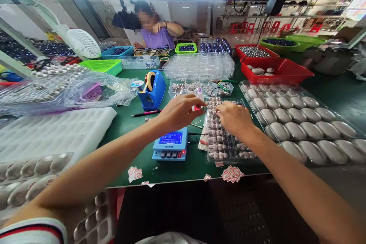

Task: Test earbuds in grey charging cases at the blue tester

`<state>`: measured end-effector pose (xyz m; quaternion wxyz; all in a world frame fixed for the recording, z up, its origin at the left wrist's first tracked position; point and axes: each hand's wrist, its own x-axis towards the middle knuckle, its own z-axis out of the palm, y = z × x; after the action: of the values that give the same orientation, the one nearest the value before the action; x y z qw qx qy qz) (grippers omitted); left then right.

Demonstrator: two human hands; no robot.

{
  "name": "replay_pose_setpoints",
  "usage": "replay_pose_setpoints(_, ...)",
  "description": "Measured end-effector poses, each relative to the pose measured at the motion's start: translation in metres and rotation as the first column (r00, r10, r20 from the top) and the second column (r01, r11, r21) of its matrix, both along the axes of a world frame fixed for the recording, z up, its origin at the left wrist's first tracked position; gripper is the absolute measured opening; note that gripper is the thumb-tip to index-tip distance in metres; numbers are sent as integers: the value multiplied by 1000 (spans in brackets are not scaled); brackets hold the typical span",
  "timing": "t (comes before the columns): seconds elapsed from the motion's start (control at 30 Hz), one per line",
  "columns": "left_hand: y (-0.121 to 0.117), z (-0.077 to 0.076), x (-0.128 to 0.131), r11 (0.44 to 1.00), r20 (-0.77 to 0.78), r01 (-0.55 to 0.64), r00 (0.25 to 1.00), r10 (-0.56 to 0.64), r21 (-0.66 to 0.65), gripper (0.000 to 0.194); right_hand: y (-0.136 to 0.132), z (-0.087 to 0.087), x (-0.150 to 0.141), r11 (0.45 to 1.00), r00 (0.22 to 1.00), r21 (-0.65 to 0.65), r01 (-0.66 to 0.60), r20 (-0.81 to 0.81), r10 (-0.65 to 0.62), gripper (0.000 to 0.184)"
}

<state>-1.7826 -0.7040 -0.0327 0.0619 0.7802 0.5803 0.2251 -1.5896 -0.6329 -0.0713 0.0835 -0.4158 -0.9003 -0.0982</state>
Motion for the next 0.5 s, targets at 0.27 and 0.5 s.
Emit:
replay_pose_setpoints(0.27,-188,-11,-46,963,542,97,838,59,-253,18,-75,-11,-19,970,964,26,-242,-110,244,23)
replay_pose_setpoints(0.5,-333,-134,-101,550,282,-231,665,692,-803,31,-170,-63,-38,881,866,207,-425,-190,463,34)
